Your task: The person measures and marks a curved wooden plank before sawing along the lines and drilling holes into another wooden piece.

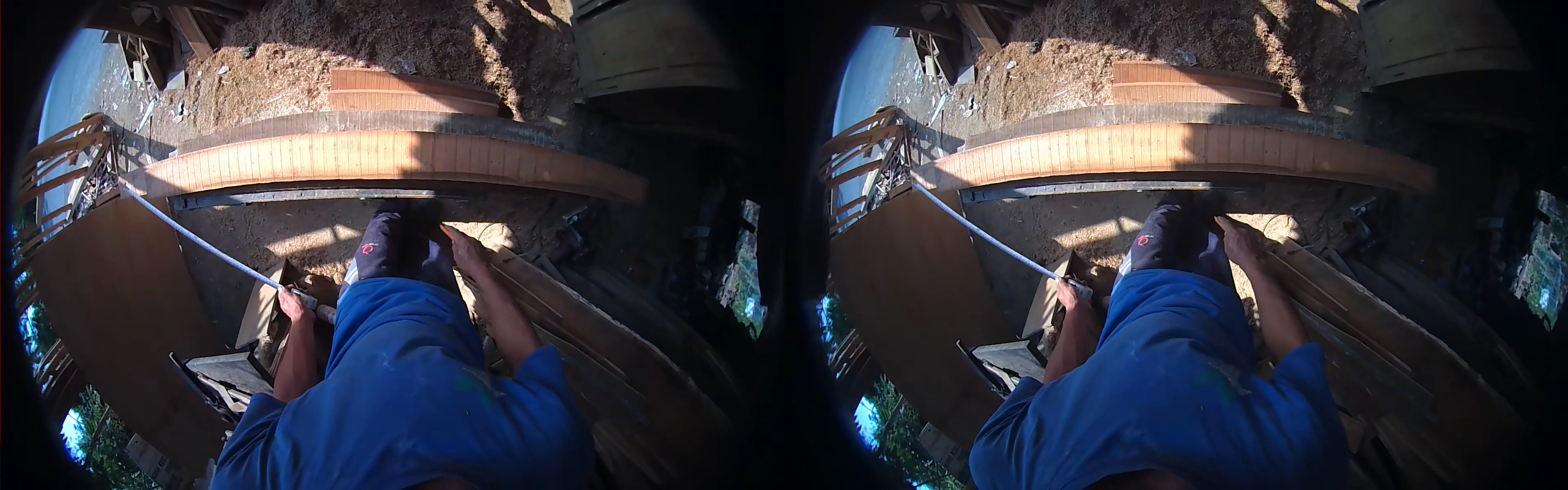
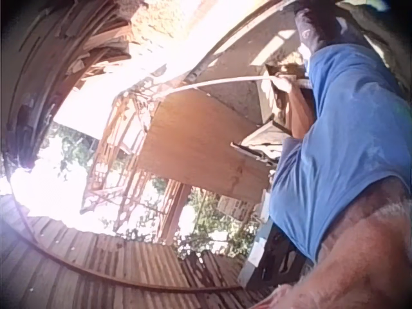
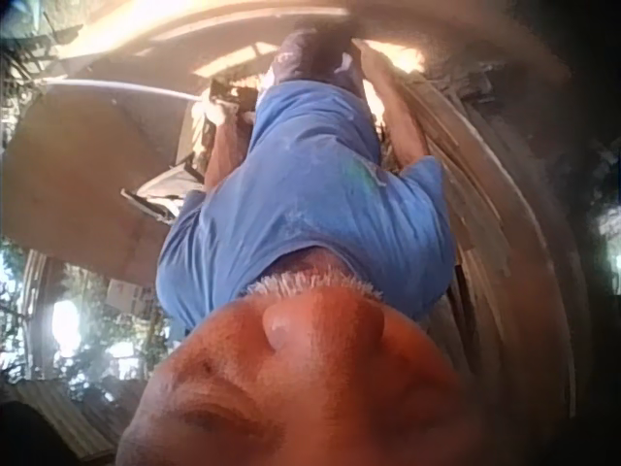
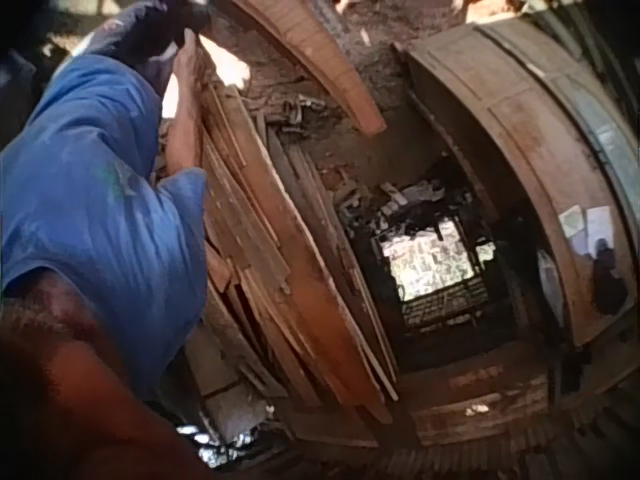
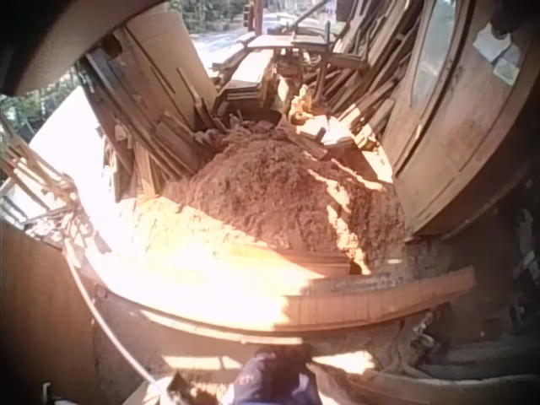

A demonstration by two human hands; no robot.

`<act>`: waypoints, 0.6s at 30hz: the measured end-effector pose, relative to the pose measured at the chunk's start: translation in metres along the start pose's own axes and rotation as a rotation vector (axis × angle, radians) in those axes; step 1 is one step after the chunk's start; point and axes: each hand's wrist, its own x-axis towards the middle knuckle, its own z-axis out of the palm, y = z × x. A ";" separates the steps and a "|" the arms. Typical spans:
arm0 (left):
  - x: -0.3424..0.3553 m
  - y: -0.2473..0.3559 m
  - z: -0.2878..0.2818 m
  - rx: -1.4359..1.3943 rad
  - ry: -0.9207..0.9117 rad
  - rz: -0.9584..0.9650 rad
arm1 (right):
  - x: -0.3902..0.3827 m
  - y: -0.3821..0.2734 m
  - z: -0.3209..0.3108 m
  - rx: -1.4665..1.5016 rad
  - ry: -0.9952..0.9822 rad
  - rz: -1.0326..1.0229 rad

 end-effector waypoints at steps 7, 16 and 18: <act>-0.047 0.095 0.089 0.697 -0.756 0.250 | 0.011 0.002 -0.016 0.288 0.349 0.065; -0.039 0.198 0.291 1.048 -1.450 0.940 | 0.033 0.020 -0.101 1.353 0.467 0.472; -0.032 0.192 0.321 1.070 -1.520 0.981 | 0.037 0.031 -0.107 1.449 0.515 0.468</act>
